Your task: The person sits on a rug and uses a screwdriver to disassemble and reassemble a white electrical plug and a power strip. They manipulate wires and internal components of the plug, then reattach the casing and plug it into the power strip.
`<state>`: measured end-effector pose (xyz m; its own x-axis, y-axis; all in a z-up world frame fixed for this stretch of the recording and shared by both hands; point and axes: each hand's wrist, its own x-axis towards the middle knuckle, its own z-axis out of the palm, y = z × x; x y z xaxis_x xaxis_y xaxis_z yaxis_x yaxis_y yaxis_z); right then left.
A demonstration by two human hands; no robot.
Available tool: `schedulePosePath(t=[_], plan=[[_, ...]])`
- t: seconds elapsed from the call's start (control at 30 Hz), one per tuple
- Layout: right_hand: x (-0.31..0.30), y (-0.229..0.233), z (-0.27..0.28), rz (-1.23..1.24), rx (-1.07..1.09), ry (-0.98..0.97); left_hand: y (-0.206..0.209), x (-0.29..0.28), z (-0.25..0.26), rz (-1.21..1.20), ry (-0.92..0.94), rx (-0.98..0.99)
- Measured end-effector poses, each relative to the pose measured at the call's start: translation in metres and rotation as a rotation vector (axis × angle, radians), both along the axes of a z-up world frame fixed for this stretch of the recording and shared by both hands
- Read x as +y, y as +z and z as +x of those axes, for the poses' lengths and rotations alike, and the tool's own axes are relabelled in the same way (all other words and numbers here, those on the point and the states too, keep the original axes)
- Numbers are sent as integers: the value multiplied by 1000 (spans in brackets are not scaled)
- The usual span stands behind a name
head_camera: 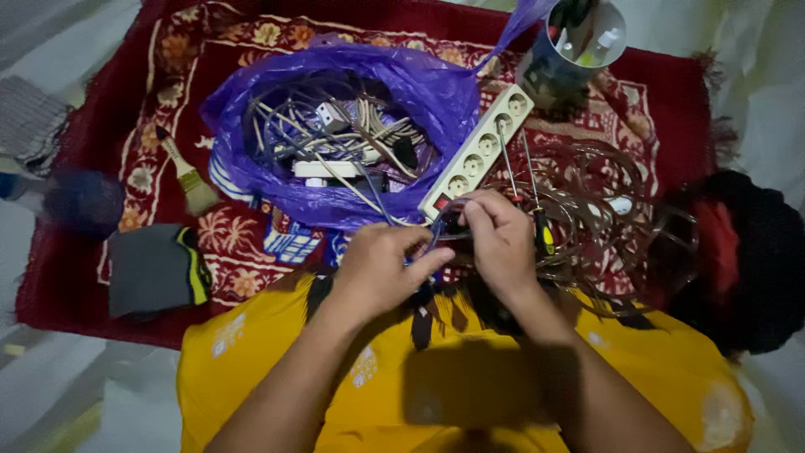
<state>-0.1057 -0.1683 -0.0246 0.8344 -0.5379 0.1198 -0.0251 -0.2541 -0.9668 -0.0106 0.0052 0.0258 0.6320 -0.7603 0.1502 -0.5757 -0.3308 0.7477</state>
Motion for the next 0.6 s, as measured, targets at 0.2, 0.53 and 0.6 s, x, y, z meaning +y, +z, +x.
schedulePosePath(t=[0.2,0.53,0.6], plan=[[1,10,4,-5,-57,-47,-22,-5,-8,-99,38,-88],[-9,5,9,423,139,-33,-39,-3,-7,-146,12,-132],[-11,11,9,861,29,-16,-37,-3,-7,-155,1,-196]])
